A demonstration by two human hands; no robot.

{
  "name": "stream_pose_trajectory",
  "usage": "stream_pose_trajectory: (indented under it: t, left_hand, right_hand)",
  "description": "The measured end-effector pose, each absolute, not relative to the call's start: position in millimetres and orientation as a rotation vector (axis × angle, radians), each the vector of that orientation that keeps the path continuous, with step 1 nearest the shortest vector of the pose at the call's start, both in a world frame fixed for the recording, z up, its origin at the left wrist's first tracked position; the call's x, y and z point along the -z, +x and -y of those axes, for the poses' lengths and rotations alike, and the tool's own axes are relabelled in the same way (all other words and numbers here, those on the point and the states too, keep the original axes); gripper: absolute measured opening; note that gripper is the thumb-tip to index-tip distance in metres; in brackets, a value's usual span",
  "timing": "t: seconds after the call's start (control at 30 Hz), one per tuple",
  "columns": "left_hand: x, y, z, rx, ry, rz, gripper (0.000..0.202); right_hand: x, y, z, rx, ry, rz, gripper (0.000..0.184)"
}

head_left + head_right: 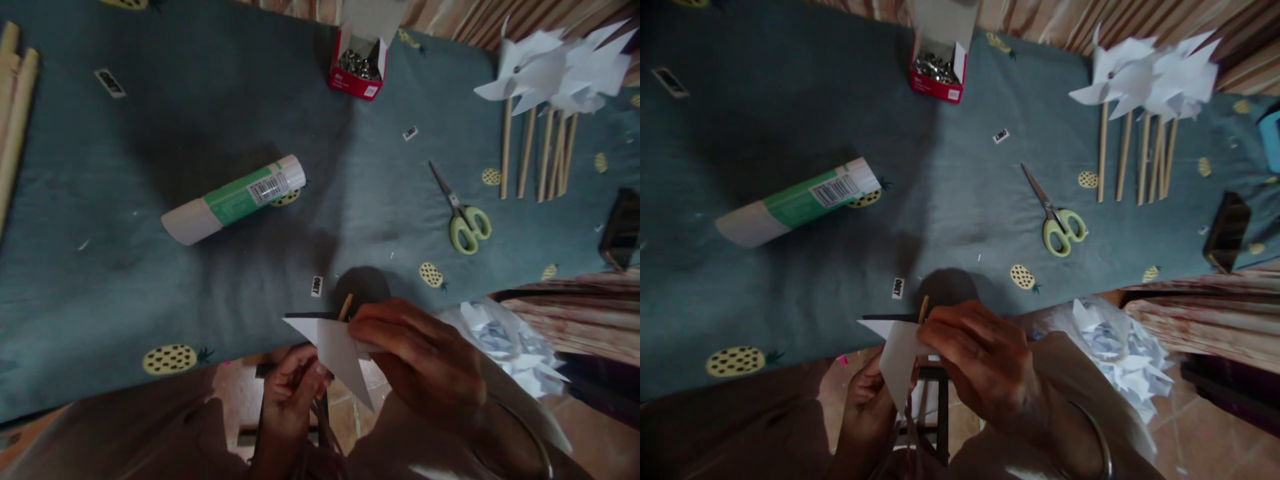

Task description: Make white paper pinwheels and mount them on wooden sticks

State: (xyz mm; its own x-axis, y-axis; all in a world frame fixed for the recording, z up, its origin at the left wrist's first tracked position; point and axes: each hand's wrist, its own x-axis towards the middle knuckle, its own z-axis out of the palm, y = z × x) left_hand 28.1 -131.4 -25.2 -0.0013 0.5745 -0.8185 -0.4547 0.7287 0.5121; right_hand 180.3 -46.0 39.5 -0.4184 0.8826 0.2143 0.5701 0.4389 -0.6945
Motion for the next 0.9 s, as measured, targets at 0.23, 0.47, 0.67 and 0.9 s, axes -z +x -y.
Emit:
stream_pose_trajectory:
  t: [0.23, 0.47, 0.67, 0.9]
  left_hand:
    - [22.9, 28.5, 130.8, -0.832, 0.071, -1.395, 0.029]
    - [23.2, 29.3, 132.2, -0.835, 0.083, -1.39, 0.03]
    - [19.3, 29.1, 129.9, -0.83, 0.076, -1.396, 0.032]
    - [28.6, 22.3, 131.4, -0.777, 0.164, -1.34, 0.035]
  right_hand:
    - [-37.0, 181.9, 42.8, -0.698, -1.238, 2.146, 0.034]
    - [-38.2, 182.4, 40.8, -0.731, -1.224, 2.136, 0.038]
    - [-39.8, 182.2, 38.8, -0.781, -1.264, 2.115, 0.041]
    - [-38.8, 179.5, 40.9, -0.843, -1.324, 2.015, 0.038]
